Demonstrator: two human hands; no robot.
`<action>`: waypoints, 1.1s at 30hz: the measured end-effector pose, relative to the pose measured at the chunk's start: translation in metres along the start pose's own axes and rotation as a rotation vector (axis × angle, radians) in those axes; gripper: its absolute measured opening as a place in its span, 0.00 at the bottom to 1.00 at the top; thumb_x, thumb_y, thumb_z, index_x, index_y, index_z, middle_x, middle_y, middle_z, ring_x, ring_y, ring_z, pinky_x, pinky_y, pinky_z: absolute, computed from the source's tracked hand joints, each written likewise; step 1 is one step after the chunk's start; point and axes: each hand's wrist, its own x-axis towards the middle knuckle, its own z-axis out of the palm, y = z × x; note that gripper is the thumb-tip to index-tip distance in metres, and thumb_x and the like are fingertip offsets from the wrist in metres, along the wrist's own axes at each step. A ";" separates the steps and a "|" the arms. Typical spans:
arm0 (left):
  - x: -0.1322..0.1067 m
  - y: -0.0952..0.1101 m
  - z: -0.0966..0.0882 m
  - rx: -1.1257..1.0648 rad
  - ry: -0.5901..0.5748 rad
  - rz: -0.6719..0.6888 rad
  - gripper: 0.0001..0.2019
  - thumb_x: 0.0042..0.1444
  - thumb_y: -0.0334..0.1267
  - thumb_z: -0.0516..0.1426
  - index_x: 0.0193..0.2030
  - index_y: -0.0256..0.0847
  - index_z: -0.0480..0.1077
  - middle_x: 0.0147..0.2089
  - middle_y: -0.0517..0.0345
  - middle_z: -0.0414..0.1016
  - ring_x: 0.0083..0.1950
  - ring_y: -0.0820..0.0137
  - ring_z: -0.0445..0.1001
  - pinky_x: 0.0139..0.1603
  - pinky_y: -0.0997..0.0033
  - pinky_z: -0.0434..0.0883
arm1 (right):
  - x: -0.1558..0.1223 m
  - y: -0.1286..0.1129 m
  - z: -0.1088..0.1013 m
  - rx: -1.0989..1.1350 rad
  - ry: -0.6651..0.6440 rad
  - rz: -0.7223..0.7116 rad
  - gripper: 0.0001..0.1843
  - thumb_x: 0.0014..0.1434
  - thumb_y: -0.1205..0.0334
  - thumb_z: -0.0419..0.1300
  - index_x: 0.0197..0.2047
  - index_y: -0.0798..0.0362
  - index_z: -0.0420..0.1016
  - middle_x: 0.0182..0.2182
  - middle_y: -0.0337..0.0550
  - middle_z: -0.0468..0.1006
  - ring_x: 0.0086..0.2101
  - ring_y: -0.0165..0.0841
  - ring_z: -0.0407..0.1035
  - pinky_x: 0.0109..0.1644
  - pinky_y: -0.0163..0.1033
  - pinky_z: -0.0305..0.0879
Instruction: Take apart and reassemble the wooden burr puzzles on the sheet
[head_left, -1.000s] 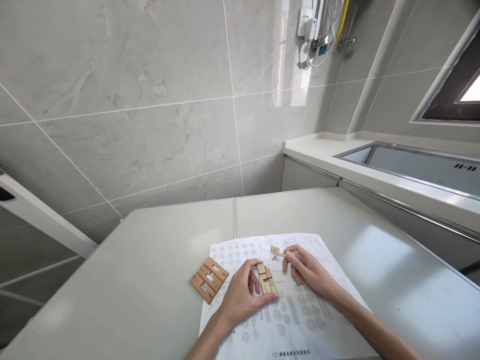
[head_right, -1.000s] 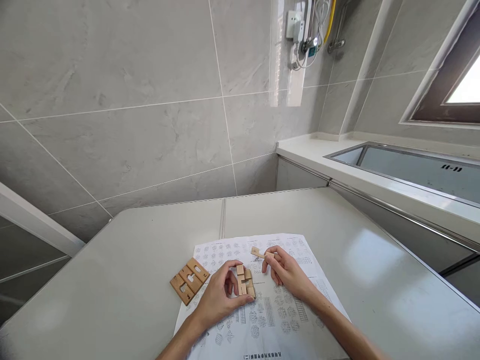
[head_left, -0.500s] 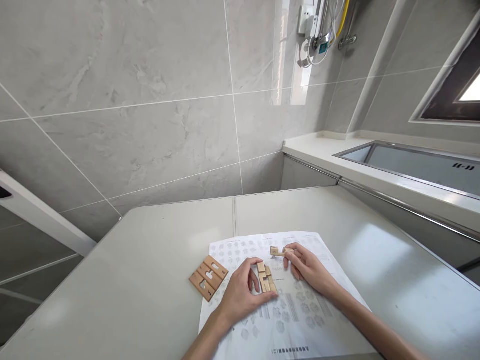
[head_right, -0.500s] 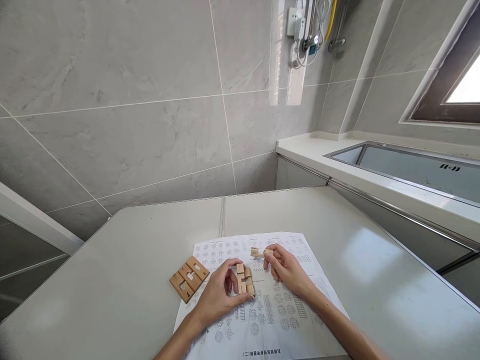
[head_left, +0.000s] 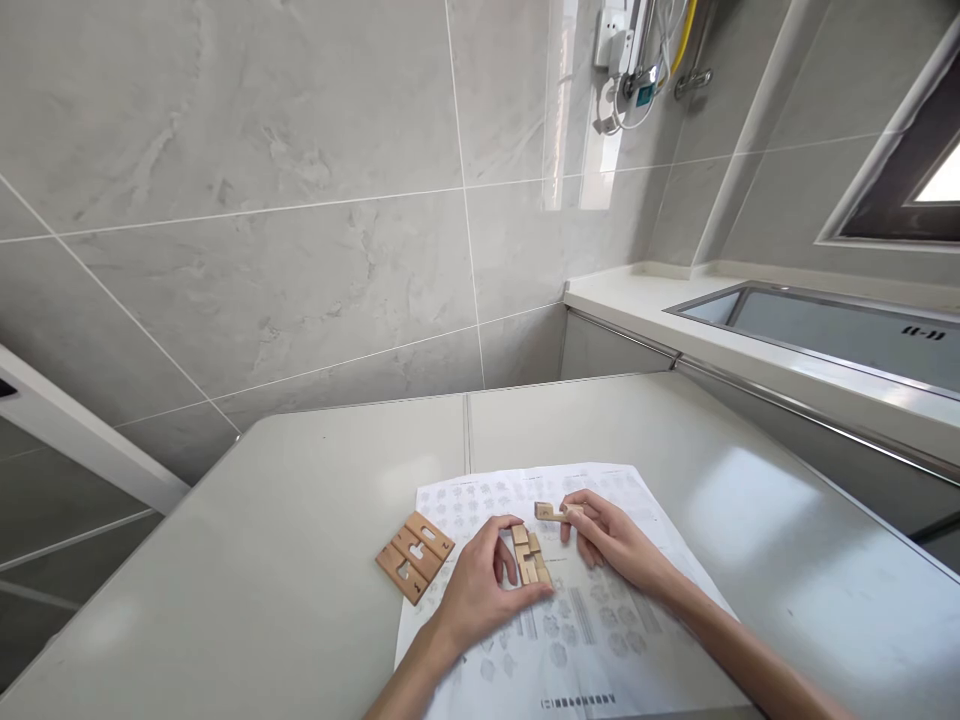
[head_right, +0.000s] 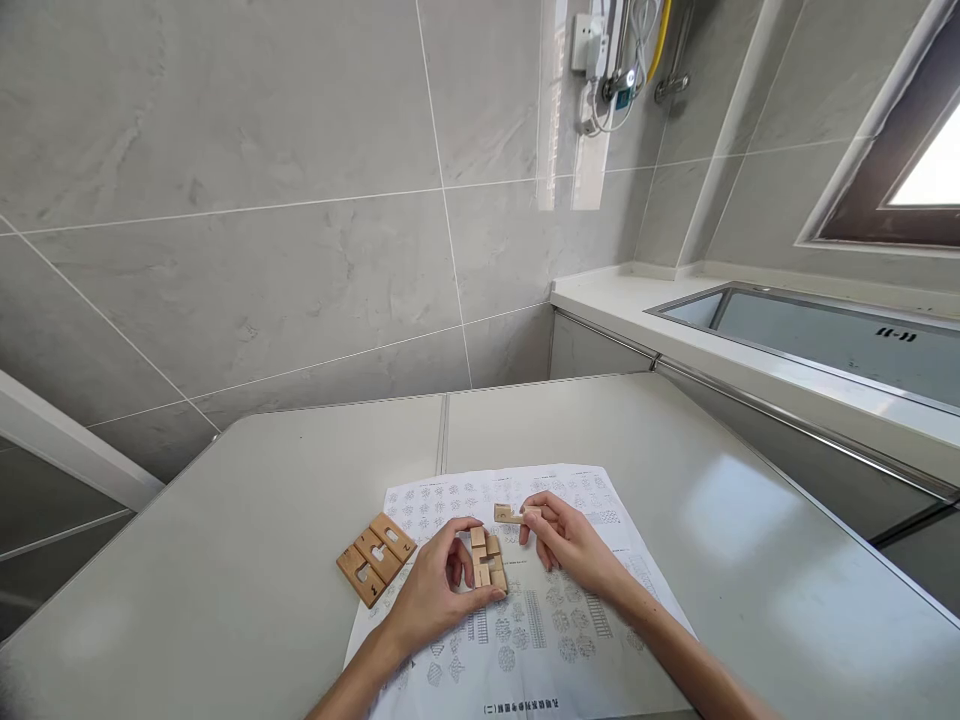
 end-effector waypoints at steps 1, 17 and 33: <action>0.000 0.000 0.000 0.000 0.001 0.003 0.40 0.48 0.58 0.73 0.65 0.49 0.68 0.37 0.63 0.72 0.35 0.68 0.67 0.36 0.69 0.65 | 0.000 -0.001 0.001 0.019 -0.027 -0.001 0.25 0.73 0.33 0.53 0.50 0.49 0.68 0.36 0.41 0.80 0.22 0.28 0.64 0.29 0.38 0.61; -0.001 0.004 -0.001 -0.042 0.048 0.132 0.32 0.49 0.50 0.74 0.59 0.48 0.70 0.52 0.55 0.78 0.46 0.62 0.76 0.44 0.65 0.72 | 0.004 -0.026 0.038 -0.020 -0.135 -0.007 0.23 0.69 0.36 0.60 0.44 0.49 0.72 0.33 0.41 0.81 0.29 0.34 0.72 0.34 0.39 0.65; -0.005 0.002 0.002 -0.077 0.070 0.121 0.35 0.48 0.53 0.74 0.60 0.47 0.69 0.47 0.57 0.80 0.40 0.65 0.76 0.38 0.68 0.73 | -0.003 -0.012 0.049 -0.167 0.035 -0.022 0.24 0.70 0.36 0.58 0.36 0.49 0.70 0.27 0.38 0.73 0.28 0.35 0.65 0.34 0.40 0.60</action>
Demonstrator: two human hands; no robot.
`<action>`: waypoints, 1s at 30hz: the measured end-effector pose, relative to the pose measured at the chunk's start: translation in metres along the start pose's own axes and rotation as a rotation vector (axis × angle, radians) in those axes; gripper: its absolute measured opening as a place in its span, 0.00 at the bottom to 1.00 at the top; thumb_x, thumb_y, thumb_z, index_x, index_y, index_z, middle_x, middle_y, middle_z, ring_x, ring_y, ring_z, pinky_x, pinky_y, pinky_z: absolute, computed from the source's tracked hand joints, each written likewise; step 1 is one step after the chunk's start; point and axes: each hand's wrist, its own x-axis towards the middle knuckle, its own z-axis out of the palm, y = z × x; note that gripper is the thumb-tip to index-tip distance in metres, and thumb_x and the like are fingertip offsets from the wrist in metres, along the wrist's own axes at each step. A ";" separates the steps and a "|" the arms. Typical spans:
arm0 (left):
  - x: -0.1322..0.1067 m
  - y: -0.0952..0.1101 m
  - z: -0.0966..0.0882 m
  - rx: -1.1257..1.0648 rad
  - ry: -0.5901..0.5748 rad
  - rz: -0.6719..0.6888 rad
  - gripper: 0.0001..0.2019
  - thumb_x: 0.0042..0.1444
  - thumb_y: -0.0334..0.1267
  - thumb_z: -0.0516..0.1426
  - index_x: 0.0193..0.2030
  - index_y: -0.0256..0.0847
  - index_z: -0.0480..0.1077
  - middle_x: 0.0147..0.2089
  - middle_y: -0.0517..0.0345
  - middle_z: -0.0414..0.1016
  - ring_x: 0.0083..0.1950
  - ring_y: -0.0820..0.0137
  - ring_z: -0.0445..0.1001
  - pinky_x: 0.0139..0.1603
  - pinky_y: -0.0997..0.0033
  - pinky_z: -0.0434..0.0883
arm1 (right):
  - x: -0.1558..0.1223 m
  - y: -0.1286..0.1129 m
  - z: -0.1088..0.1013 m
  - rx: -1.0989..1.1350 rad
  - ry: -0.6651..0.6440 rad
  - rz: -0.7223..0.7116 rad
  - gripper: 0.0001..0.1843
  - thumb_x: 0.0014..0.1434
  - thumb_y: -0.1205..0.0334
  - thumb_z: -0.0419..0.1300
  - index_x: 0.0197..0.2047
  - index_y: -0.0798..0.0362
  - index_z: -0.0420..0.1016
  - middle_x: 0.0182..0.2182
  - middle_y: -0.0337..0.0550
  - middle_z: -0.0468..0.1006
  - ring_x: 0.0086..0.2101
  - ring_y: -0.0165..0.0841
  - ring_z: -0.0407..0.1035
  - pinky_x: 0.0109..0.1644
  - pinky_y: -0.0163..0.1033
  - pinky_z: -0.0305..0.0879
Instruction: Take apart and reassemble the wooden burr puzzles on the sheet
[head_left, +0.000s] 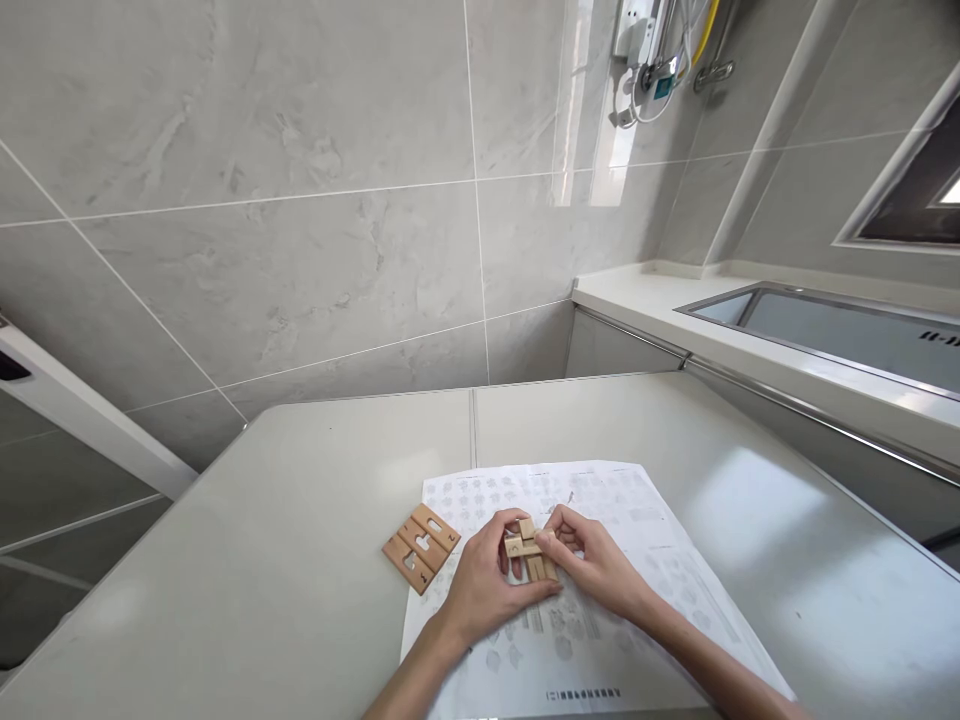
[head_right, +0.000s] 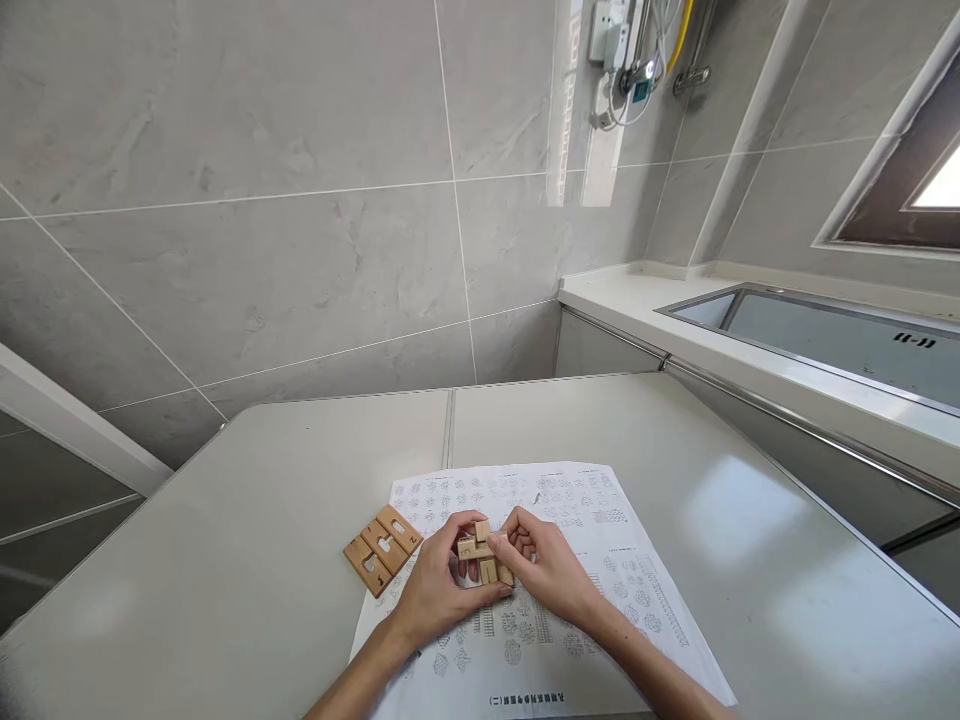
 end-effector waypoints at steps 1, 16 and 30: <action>0.000 0.000 0.000 -0.005 0.005 0.005 0.35 0.48 0.53 0.74 0.60 0.48 0.69 0.48 0.56 0.80 0.41 0.64 0.77 0.38 0.68 0.73 | -0.001 0.000 0.000 -0.001 -0.001 -0.003 0.24 0.70 0.36 0.58 0.36 0.48 0.69 0.27 0.38 0.73 0.28 0.35 0.65 0.34 0.40 0.60; -0.003 0.002 0.003 -0.058 0.035 0.081 0.34 0.47 0.51 0.75 0.59 0.46 0.69 0.53 0.54 0.79 0.49 0.61 0.78 0.49 0.62 0.76 | -0.004 -0.006 0.003 0.032 0.026 0.013 0.30 0.68 0.28 0.55 0.34 0.47 0.65 0.25 0.37 0.69 0.28 0.36 0.62 0.33 0.39 0.58; -0.005 0.000 0.006 -0.099 0.034 0.096 0.33 0.49 0.52 0.75 0.58 0.46 0.70 0.53 0.53 0.79 0.47 0.62 0.78 0.45 0.65 0.76 | -0.004 -0.008 0.005 0.214 -0.011 0.074 0.32 0.63 0.25 0.59 0.33 0.47 0.64 0.23 0.33 0.66 0.24 0.32 0.62 0.31 0.38 0.58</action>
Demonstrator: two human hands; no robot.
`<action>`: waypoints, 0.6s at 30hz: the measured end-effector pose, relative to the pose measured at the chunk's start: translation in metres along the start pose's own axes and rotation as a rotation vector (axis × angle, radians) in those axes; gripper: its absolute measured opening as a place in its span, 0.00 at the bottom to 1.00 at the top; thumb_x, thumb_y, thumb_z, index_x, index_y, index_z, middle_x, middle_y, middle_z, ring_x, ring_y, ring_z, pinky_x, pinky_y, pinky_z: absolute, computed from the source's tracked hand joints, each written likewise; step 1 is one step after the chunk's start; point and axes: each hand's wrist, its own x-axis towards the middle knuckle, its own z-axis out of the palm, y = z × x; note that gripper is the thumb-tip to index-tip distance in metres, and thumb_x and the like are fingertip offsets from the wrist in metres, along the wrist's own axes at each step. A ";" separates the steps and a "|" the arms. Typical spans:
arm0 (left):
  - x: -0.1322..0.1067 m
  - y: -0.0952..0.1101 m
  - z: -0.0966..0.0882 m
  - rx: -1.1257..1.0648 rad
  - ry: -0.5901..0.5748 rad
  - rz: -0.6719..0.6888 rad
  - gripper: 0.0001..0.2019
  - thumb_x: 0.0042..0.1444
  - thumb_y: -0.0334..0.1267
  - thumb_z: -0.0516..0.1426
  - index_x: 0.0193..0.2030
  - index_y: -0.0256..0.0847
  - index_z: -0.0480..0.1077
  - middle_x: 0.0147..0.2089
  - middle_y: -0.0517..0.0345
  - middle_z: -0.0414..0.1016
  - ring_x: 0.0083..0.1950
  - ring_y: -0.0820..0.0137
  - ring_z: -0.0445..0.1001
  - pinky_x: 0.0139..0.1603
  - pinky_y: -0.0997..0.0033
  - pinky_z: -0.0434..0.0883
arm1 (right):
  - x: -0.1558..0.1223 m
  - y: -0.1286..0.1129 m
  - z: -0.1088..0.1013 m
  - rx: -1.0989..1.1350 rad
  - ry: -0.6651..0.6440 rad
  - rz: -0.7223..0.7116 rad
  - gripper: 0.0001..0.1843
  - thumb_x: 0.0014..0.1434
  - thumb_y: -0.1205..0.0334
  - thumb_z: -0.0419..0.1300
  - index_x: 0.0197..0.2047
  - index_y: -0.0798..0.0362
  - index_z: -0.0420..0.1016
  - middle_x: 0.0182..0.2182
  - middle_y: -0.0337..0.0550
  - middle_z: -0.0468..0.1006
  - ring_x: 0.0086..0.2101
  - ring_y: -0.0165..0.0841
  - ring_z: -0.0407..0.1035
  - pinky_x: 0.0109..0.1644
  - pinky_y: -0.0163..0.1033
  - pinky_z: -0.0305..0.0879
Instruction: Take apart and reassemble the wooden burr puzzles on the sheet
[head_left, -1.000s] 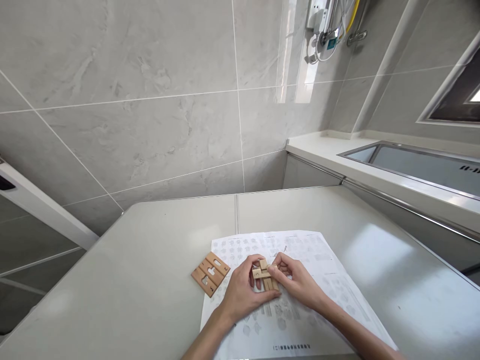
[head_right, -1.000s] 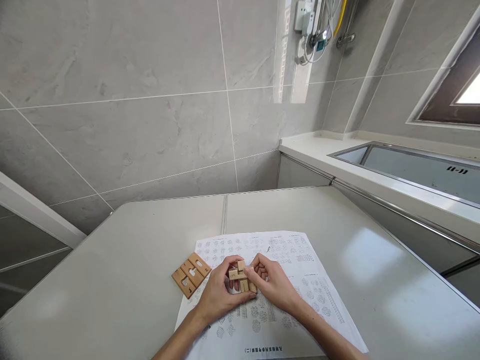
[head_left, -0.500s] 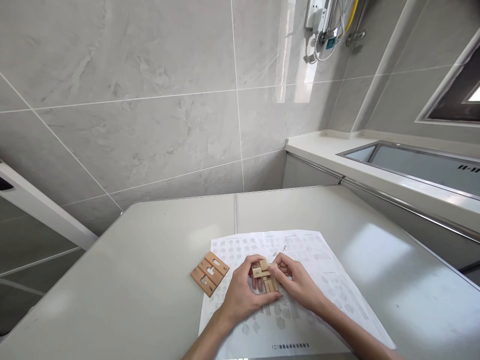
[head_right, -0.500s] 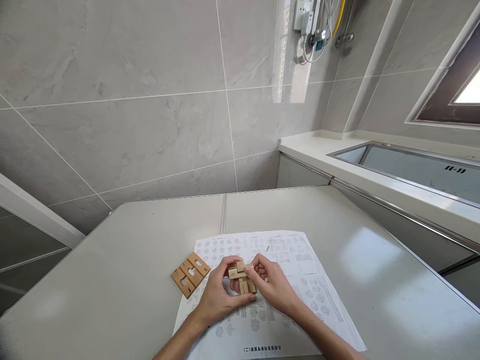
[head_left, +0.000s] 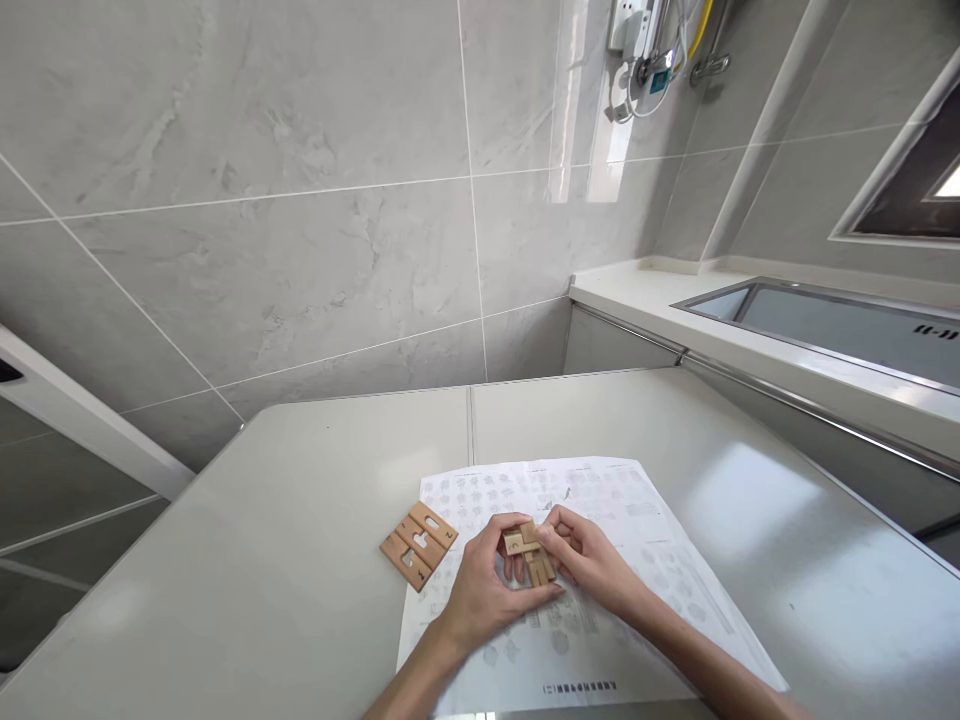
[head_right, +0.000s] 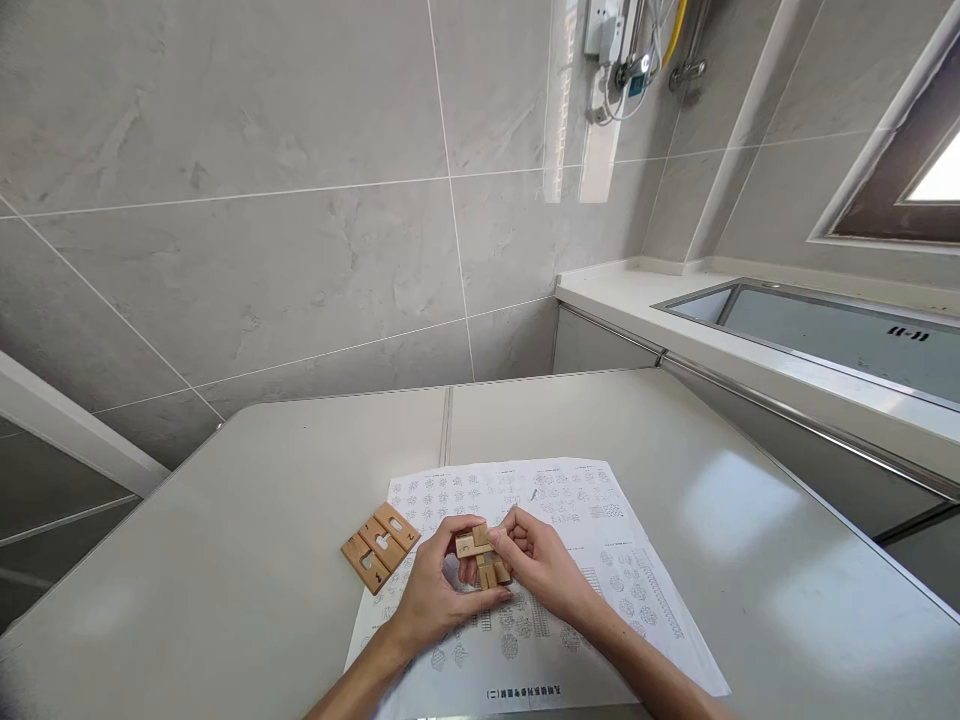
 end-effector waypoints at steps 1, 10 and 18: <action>0.000 0.000 0.000 0.006 -0.001 0.001 0.33 0.48 0.51 0.75 0.58 0.46 0.70 0.53 0.54 0.79 0.46 0.63 0.78 0.44 0.65 0.76 | 0.000 0.000 0.000 0.005 -0.003 0.001 0.32 0.63 0.25 0.59 0.32 0.47 0.64 0.22 0.33 0.65 0.24 0.32 0.61 0.31 0.38 0.58; 0.002 0.003 0.000 0.009 -0.041 -0.010 0.33 0.49 0.49 0.75 0.57 0.46 0.69 0.52 0.54 0.80 0.48 0.61 0.79 0.47 0.64 0.75 | 0.002 0.002 -0.006 0.078 -0.071 -0.002 0.28 0.66 0.31 0.61 0.37 0.50 0.70 0.23 0.32 0.67 0.23 0.29 0.58 0.29 0.36 0.58; 0.002 0.003 -0.001 -0.001 -0.095 -0.007 0.34 0.48 0.49 0.76 0.58 0.47 0.69 0.51 0.55 0.81 0.47 0.62 0.80 0.46 0.65 0.75 | 0.001 -0.006 -0.005 0.045 -0.076 0.020 0.29 0.64 0.29 0.62 0.36 0.49 0.69 0.22 0.31 0.64 0.23 0.30 0.58 0.30 0.37 0.58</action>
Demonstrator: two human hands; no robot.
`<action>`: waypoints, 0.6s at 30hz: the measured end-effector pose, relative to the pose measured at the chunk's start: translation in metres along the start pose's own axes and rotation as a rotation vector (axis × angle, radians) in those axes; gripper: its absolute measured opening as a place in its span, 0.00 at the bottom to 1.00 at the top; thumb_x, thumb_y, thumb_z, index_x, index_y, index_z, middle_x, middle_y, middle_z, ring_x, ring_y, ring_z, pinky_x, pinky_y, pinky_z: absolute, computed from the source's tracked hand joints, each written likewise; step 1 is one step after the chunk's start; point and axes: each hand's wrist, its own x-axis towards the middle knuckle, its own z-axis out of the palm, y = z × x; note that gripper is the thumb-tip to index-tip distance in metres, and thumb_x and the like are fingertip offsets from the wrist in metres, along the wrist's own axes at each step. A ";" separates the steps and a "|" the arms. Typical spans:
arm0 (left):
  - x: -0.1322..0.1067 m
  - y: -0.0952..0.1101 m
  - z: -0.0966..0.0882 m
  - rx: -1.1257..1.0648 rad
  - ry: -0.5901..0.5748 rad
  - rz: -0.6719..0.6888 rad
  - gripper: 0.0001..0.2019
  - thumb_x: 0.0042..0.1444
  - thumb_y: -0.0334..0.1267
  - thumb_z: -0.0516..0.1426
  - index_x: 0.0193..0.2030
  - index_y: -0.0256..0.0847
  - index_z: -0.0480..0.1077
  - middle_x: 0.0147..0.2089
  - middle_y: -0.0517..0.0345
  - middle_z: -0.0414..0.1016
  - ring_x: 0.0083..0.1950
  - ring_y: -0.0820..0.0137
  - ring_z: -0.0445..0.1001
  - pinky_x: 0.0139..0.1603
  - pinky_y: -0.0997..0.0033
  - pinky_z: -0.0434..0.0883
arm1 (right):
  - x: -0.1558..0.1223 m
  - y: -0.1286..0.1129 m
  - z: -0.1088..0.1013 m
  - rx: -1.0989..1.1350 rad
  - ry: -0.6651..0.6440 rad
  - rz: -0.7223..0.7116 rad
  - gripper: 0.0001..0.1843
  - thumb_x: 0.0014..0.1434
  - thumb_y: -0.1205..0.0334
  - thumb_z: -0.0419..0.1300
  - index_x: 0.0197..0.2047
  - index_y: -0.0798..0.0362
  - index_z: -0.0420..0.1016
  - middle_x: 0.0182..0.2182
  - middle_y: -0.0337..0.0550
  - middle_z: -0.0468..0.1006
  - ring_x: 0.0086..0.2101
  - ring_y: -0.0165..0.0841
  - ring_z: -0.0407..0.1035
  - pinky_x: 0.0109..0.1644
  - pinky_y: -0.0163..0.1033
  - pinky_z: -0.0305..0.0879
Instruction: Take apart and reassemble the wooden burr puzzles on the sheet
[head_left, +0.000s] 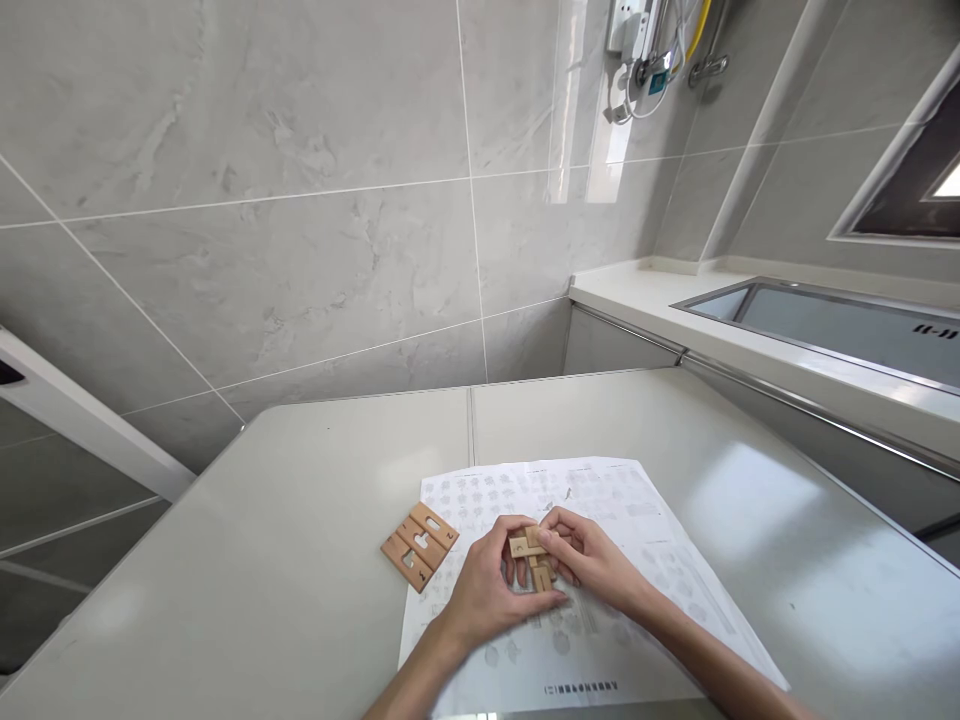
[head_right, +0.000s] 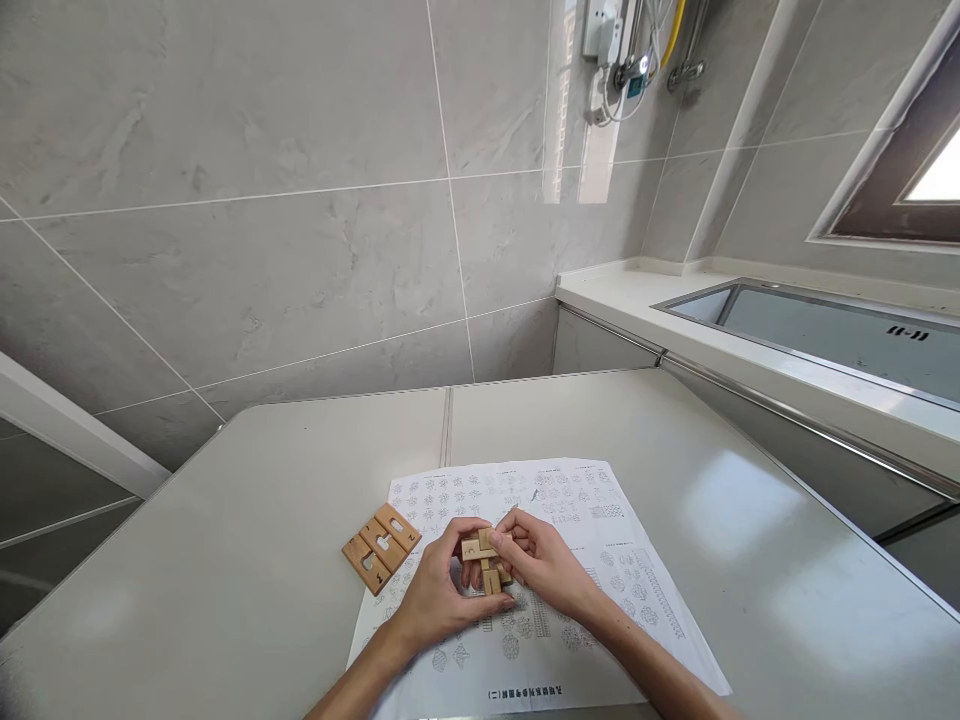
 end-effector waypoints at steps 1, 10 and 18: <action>0.000 0.000 0.000 0.002 -0.001 0.001 0.34 0.48 0.49 0.76 0.58 0.47 0.69 0.52 0.55 0.81 0.48 0.61 0.80 0.47 0.65 0.75 | 0.000 -0.001 0.000 -0.004 -0.001 0.000 0.30 0.64 0.29 0.62 0.36 0.49 0.69 0.21 0.31 0.64 0.23 0.30 0.58 0.30 0.37 0.58; 0.000 0.000 0.001 -0.012 -0.001 0.007 0.32 0.49 0.45 0.75 0.59 0.47 0.70 0.51 0.56 0.80 0.47 0.63 0.79 0.45 0.67 0.75 | 0.001 0.005 -0.003 0.037 -0.037 0.002 0.30 0.65 0.29 0.61 0.37 0.50 0.69 0.20 0.29 0.64 0.21 0.28 0.56 0.29 0.36 0.56; 0.000 -0.001 0.001 -0.019 0.021 -0.022 0.33 0.49 0.47 0.75 0.59 0.47 0.68 0.49 0.57 0.79 0.44 0.65 0.76 0.44 0.67 0.72 | 0.002 0.006 -0.004 0.022 -0.024 0.004 0.29 0.67 0.29 0.59 0.38 0.50 0.69 0.20 0.30 0.65 0.22 0.29 0.58 0.30 0.37 0.57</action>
